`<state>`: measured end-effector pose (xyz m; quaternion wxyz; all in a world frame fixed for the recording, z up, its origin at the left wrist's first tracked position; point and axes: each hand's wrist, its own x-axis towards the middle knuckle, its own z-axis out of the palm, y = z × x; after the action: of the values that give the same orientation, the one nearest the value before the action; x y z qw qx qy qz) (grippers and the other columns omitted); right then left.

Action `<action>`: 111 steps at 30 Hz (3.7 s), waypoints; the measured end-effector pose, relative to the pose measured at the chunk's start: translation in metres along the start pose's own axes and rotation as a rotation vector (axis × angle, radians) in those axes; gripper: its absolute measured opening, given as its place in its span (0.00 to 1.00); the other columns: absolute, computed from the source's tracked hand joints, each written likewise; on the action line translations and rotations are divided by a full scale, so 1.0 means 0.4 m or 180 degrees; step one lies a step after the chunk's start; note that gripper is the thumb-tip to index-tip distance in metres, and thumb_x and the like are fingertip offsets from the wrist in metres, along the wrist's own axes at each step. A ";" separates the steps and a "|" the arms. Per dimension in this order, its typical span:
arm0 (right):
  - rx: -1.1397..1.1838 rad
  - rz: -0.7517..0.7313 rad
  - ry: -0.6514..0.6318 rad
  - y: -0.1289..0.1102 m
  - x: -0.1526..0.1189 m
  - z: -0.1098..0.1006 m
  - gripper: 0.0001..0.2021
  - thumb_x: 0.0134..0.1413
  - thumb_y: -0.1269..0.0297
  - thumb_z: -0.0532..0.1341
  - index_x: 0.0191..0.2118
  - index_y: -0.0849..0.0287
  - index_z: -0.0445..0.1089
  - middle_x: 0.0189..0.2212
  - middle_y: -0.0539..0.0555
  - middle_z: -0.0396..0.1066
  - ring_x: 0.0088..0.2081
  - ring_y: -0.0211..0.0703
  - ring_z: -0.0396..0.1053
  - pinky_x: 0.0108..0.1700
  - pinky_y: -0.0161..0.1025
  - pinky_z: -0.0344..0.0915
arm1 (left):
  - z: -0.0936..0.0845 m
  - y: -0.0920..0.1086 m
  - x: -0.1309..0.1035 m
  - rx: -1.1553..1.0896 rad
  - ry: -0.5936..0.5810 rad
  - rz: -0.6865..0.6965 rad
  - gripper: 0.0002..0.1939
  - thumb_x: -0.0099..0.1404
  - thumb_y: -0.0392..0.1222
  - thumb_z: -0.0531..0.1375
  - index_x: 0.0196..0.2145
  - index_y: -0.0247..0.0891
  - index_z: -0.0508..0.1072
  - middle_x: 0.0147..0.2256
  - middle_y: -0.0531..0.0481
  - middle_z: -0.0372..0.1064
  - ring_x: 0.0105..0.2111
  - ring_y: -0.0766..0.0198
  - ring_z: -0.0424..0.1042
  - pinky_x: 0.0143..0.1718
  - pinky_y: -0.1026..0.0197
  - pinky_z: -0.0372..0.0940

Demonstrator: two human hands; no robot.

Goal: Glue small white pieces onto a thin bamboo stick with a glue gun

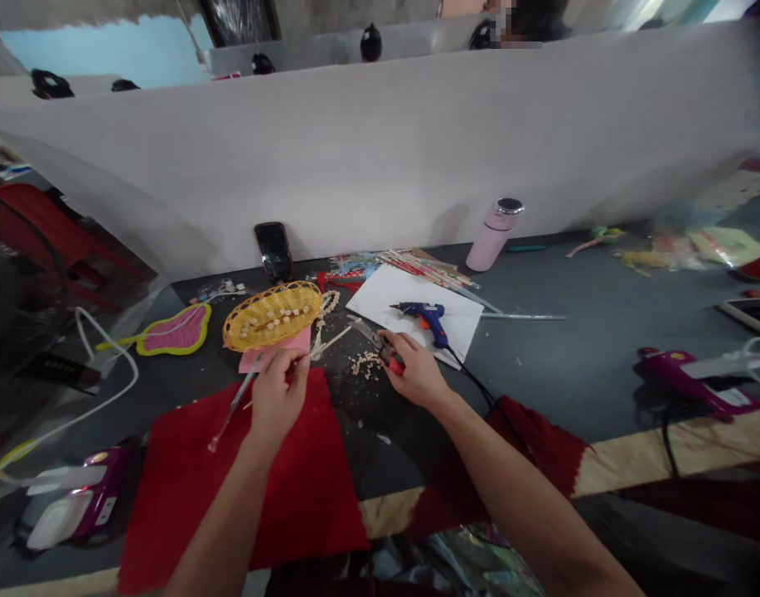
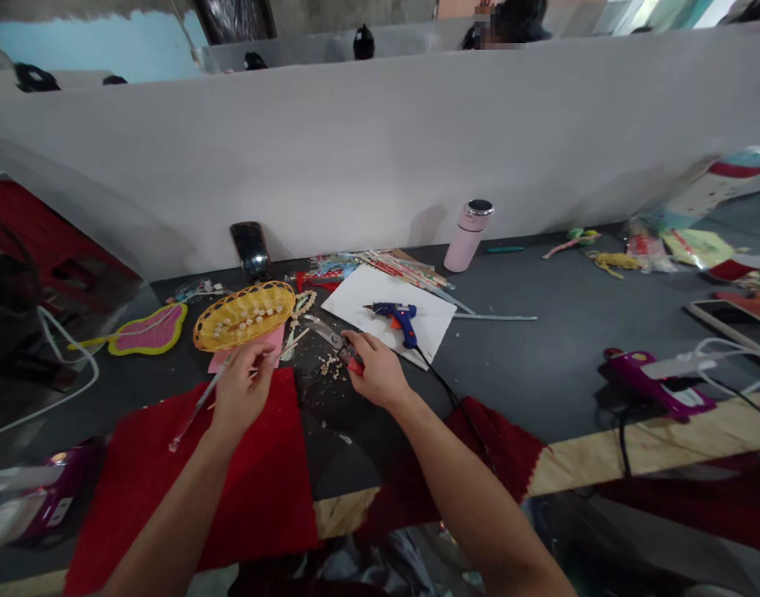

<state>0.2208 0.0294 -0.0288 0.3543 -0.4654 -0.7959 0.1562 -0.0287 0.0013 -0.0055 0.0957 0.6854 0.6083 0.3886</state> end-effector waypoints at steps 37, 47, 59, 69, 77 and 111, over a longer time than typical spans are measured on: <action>-0.0091 -0.0037 -0.0539 -0.017 0.002 -0.002 0.27 0.45 0.74 0.56 0.54 0.59 0.57 0.46 0.59 0.64 0.47 0.48 0.63 0.51 0.44 0.63 | 0.074 0.069 0.076 -0.1106 -0.0809 -0.0073 0.09 0.64 0.41 0.51 0.30 0.37 0.67 0.21 0.54 0.69 0.22 0.67 0.65 0.26 0.65 0.59; -0.0123 -0.0255 -0.0512 0.011 0.002 0.000 0.30 0.42 0.75 0.56 0.56 0.58 0.55 0.48 0.60 0.62 0.50 0.49 0.61 0.53 0.47 0.61 | 0.066 0.072 0.082 -0.1596 -0.1249 -0.0393 0.11 0.63 0.45 0.51 0.29 0.37 0.66 0.21 0.53 0.69 0.22 0.67 0.64 0.26 0.65 0.57; 0.0010 -0.0077 -0.0706 -0.019 0.001 -0.008 0.29 0.44 0.75 0.56 0.55 0.60 0.55 0.46 0.60 0.63 0.47 0.47 0.63 0.50 0.44 0.63 | 0.068 0.053 0.092 -0.2342 -0.1730 -0.0908 0.13 0.61 0.49 0.53 0.30 0.35 0.65 0.18 0.54 0.67 0.14 0.73 0.51 0.17 0.68 0.46; -0.0112 0.0167 -0.0522 -0.023 -0.003 0.005 0.28 0.43 0.76 0.55 0.54 0.59 0.57 0.46 0.58 0.63 0.47 0.46 0.63 0.51 0.43 0.62 | 0.072 0.064 0.092 -0.1921 -0.1249 -0.0603 0.12 0.61 0.48 0.54 0.32 0.36 0.69 0.27 0.51 0.71 0.24 0.68 0.65 0.25 0.66 0.56; -0.0135 -0.0090 -0.0482 -0.008 0.002 -0.002 0.30 0.43 0.75 0.56 0.56 0.58 0.55 0.48 0.59 0.63 0.49 0.49 0.61 0.53 0.46 0.61 | 0.075 0.086 0.082 -0.1607 -0.0876 -0.0739 0.09 0.58 0.44 0.57 0.31 0.35 0.71 0.29 0.49 0.73 0.27 0.65 0.68 0.29 0.64 0.61; 0.0076 -0.0400 -0.0678 0.007 0.001 -0.010 0.32 0.39 0.77 0.56 0.56 0.59 0.56 0.49 0.60 0.62 0.51 0.49 0.60 0.55 0.47 0.59 | 0.033 0.071 0.105 -0.3222 -0.2450 -0.1669 0.16 0.53 0.49 0.62 0.25 0.33 0.64 0.21 0.47 0.70 0.13 0.79 0.46 0.14 0.69 0.38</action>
<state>0.2251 0.0309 -0.0273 0.2823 -0.3911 -0.8548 0.1917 -0.0003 0.0371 0.0204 0.7043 0.4757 0.4203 0.3178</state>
